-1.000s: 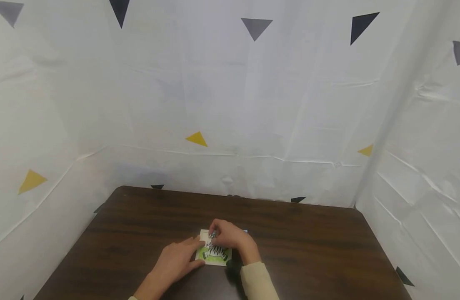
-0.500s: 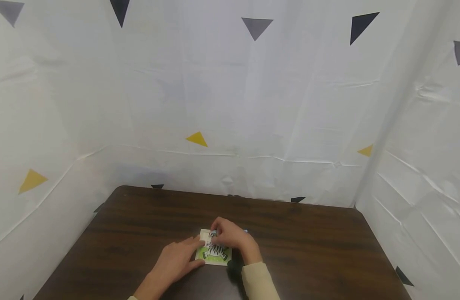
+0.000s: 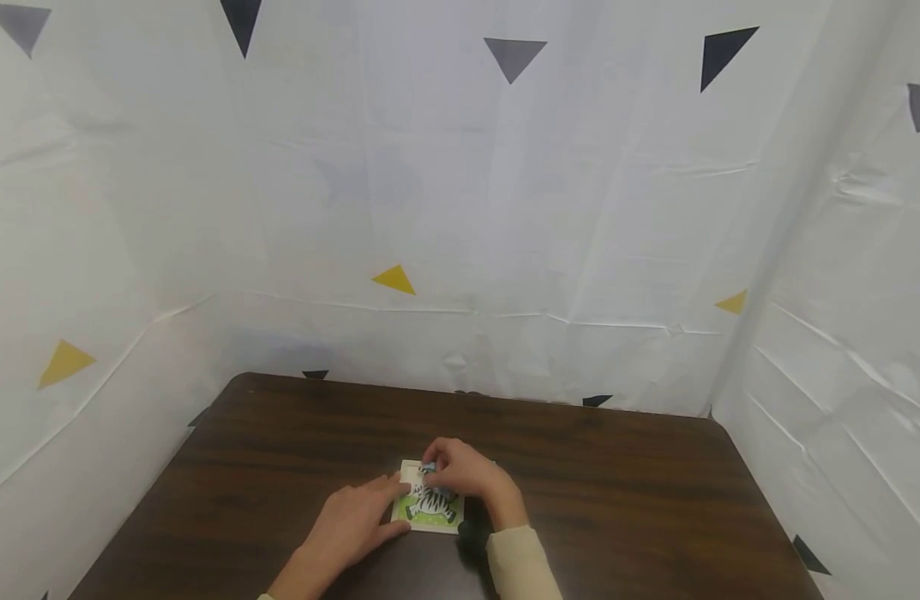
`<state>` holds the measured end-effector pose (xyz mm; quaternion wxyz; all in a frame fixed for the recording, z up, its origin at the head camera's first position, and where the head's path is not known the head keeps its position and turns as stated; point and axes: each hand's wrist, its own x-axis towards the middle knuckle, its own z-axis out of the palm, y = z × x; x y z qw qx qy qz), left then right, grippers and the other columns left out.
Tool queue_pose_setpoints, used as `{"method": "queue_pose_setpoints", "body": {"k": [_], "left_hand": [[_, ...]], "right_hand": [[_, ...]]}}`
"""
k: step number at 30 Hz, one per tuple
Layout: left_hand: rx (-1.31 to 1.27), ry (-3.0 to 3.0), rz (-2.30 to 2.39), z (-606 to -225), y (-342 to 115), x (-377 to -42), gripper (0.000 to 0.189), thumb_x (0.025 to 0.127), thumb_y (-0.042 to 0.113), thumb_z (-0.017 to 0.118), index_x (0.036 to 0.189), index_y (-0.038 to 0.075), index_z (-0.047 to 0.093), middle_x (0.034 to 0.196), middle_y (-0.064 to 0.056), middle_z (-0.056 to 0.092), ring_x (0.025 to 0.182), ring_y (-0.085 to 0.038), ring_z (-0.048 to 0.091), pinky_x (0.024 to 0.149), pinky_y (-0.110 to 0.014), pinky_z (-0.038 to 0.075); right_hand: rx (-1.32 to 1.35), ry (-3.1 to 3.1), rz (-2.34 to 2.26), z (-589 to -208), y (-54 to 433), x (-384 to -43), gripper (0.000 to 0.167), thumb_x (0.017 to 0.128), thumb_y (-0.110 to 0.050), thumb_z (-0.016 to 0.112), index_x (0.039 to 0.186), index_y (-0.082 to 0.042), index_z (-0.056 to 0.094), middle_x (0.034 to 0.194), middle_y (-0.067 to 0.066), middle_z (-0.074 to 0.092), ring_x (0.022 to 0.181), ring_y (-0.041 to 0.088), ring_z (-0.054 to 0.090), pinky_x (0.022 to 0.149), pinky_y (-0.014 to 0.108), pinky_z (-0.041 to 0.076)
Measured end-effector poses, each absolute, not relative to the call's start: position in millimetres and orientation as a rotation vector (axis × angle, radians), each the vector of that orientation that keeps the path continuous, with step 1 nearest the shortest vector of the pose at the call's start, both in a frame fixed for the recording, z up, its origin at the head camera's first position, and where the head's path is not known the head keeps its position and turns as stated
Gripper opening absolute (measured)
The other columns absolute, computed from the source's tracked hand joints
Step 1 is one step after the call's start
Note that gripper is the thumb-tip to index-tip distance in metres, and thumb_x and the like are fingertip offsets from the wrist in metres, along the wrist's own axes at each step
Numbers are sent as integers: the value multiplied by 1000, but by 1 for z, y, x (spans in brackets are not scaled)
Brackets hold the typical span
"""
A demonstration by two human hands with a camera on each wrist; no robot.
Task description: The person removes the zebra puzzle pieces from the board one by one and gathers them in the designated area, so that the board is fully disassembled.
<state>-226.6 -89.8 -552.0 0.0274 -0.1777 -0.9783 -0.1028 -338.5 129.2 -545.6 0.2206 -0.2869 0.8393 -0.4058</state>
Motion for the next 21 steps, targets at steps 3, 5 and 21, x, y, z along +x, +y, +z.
{"method": "queue_pose_setpoints", "body": {"k": [3,5,21], "left_hand": [[-552,-3022,-327,-552,-90,-227,56,92,56,80,139,26,72,150,-4,69,130,-24,71,88,-50,63],[-555,-3024,-337,-551,-90,-227,56,93,55,80,139,25,72,150,-4,68,131,-25,71,89,-51,63],[-529,-3021,-330,-553,-87,-227,56,92,55,81,138,24,73,150,-5,68,130,-26,71,92,-53,62]], "right_hand": [[-785,2333,-1111,-543,129,-338,24,100,-11,73,120,2,68,75,-1,57,65,12,50,60,26,43],[-775,2342,-1105,-541,129,-337,24,100,-11,72,120,0,68,75,-1,58,66,12,51,60,26,44],[-751,2471,-1078,-522,152,-335,31,100,-11,71,129,0,68,80,1,58,66,13,49,58,28,42]]}}
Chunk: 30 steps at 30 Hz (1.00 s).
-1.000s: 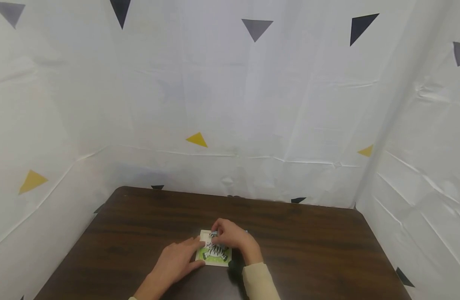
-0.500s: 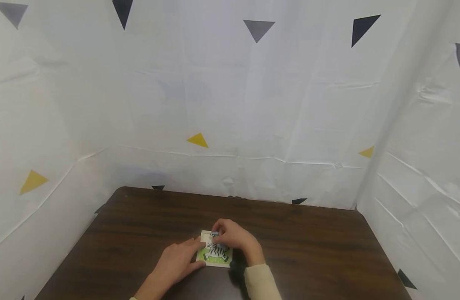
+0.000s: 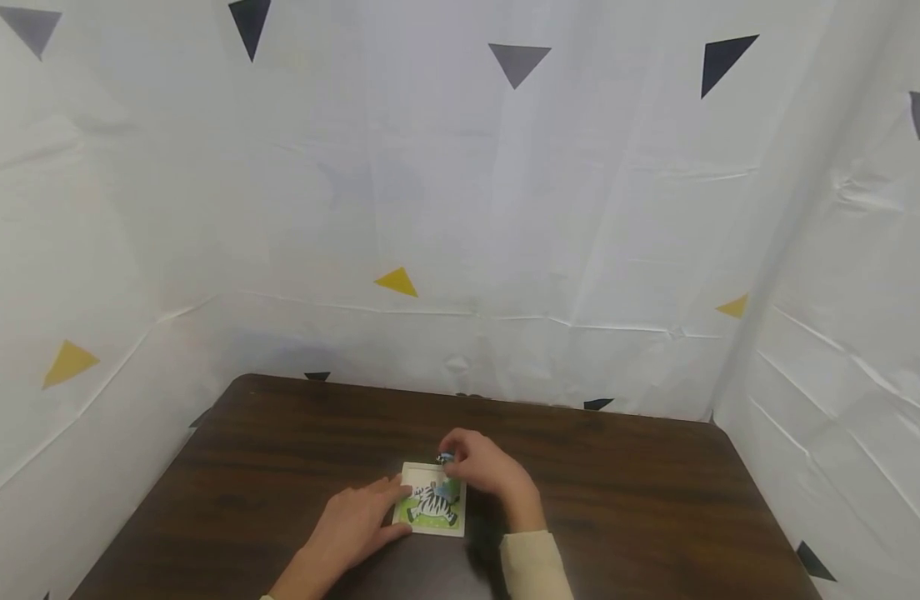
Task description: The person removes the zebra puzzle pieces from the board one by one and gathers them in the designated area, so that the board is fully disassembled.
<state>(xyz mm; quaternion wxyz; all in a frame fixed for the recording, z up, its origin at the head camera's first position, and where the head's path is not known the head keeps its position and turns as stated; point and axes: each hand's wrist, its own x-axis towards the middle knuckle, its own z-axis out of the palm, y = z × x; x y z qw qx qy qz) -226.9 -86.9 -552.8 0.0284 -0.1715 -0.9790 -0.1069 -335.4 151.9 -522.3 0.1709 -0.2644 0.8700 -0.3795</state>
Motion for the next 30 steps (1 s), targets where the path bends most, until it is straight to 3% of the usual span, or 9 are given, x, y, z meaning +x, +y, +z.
{"method": "queue_pose_setpoints", "body": {"k": [30], "left_hand": [[-510,-2998,-331,-556,-85,-226,55,92,54,81,136,23,75,148,-5,70,128,-26,72,91,-50,63]], "right_hand": [[-478,2593,-1099,-516,209,-340,31,99,-7,69,129,3,65,80,5,60,67,17,49,61,32,41]]}}
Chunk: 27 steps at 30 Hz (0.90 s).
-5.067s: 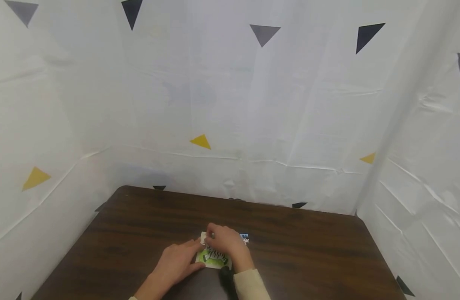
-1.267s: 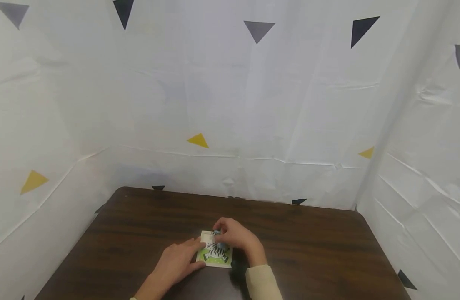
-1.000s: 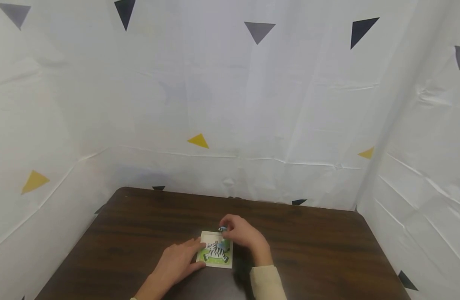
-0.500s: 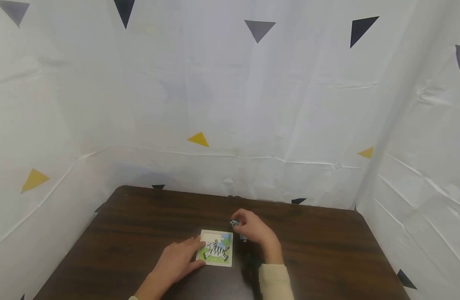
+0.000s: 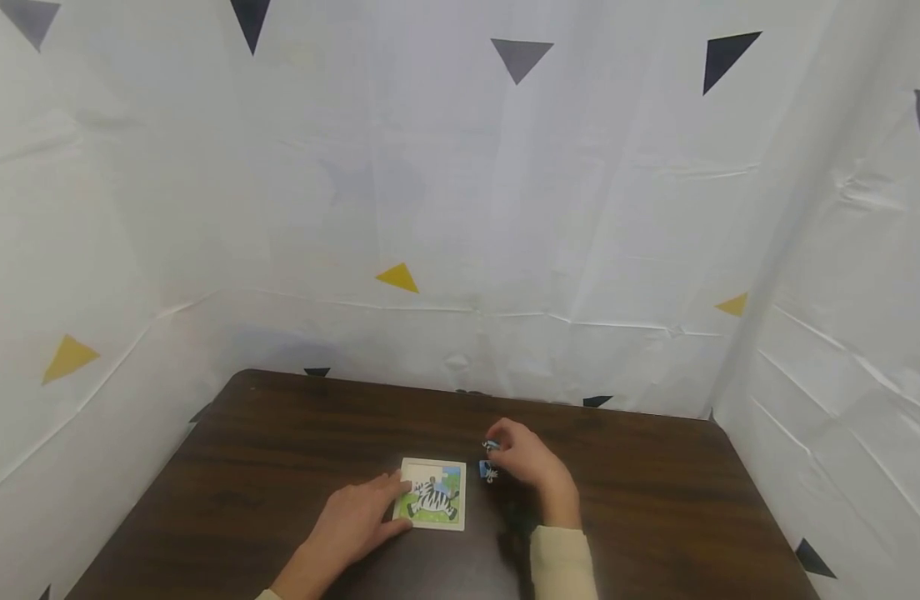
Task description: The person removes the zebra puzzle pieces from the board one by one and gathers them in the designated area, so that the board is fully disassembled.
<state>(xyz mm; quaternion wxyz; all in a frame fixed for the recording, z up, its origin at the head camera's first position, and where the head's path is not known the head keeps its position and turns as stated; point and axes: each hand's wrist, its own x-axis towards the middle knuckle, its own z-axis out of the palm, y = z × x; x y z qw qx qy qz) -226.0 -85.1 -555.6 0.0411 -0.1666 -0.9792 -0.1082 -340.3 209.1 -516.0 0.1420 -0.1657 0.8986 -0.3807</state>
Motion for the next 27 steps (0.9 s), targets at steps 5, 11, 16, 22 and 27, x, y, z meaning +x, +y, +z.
{"method": "queue_pose_setpoints", "body": {"k": [5,11,16,22,27], "left_hand": [[-504,-3014,-324,-554,-84,-226,55,92,55,80,137,23,74,149,-5,69,129,-26,72,92,-51,63],[-508,-3006,-317,-553,-85,-225,55,92,55,81,136,23,75,149,-5,69,128,-26,73,91,-50,63],[-520,-2994,-307,-553,-86,-225,55,92,55,81,136,24,75,148,-5,70,128,-25,73,89,-49,63],[-519,-2992,-312,-552,-86,-224,54,92,55,81,136,23,75,148,-5,70,128,-25,72,89,-50,63],[-512,-2989,-309,-553,-85,-225,54,92,54,82,136,23,75,148,-5,70,128,-25,72,90,-49,63]], "right_hand": [[-349,2661,-1017,-519,217,-340,28,97,-3,69,124,2,67,81,5,57,68,17,49,62,32,41],[-293,2690,-961,-522,225,-339,24,96,-2,71,119,2,67,84,7,57,71,19,50,64,33,41],[-290,2688,-923,-524,227,-339,22,96,-1,73,117,0,68,85,6,57,73,19,50,65,33,40],[-302,2648,-913,-523,228,-335,22,94,-1,75,115,-1,68,80,4,54,70,18,48,63,31,40],[-295,2633,-955,-523,232,-333,24,94,-2,77,115,1,67,77,4,53,67,18,47,61,32,39]]}}
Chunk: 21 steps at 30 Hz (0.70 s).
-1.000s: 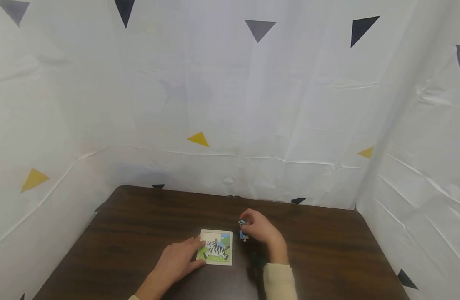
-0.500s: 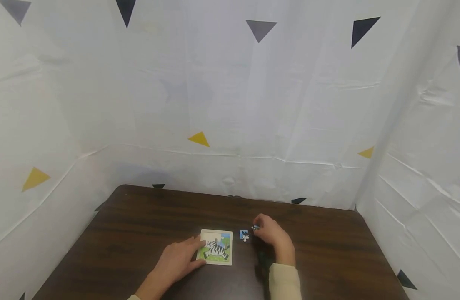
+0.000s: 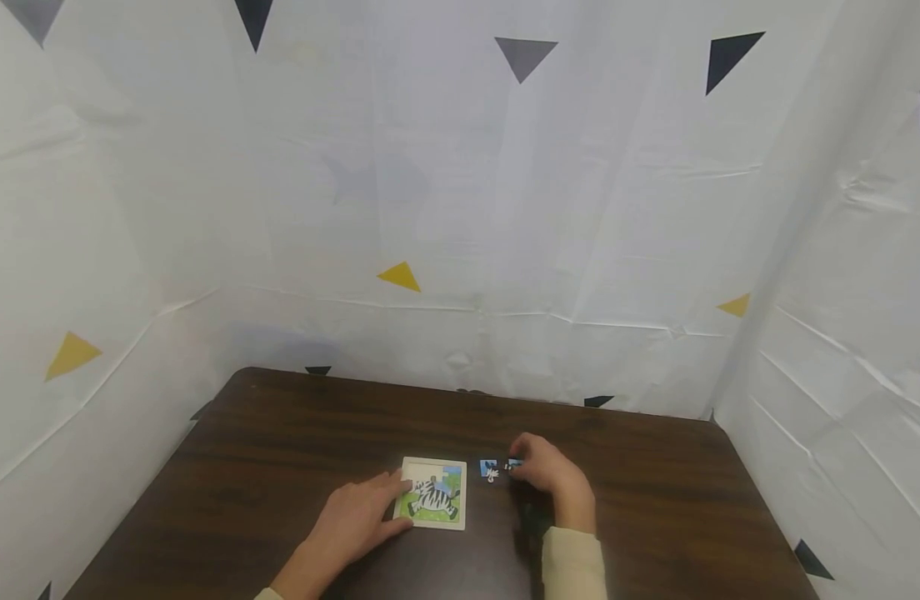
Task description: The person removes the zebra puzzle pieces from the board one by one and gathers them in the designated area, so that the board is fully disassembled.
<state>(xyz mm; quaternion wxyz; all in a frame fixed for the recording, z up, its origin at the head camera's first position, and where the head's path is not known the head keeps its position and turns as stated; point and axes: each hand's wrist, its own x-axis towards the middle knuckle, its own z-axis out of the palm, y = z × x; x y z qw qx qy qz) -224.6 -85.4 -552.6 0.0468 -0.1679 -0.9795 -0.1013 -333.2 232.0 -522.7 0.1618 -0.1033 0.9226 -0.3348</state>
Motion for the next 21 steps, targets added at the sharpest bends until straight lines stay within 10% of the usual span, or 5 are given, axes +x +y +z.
{"method": "queue_pose_setpoints", "body": {"k": [21], "left_hand": [[-516,-2973,-317,-555,-86,-225,55,91,54,82,136,23,75,147,-6,71,129,-25,72,90,-48,63]], "right_hand": [[-353,2601,-1013,-523,234,-334,26,95,-4,74,118,2,66,75,2,56,65,16,49,60,31,41]]}}
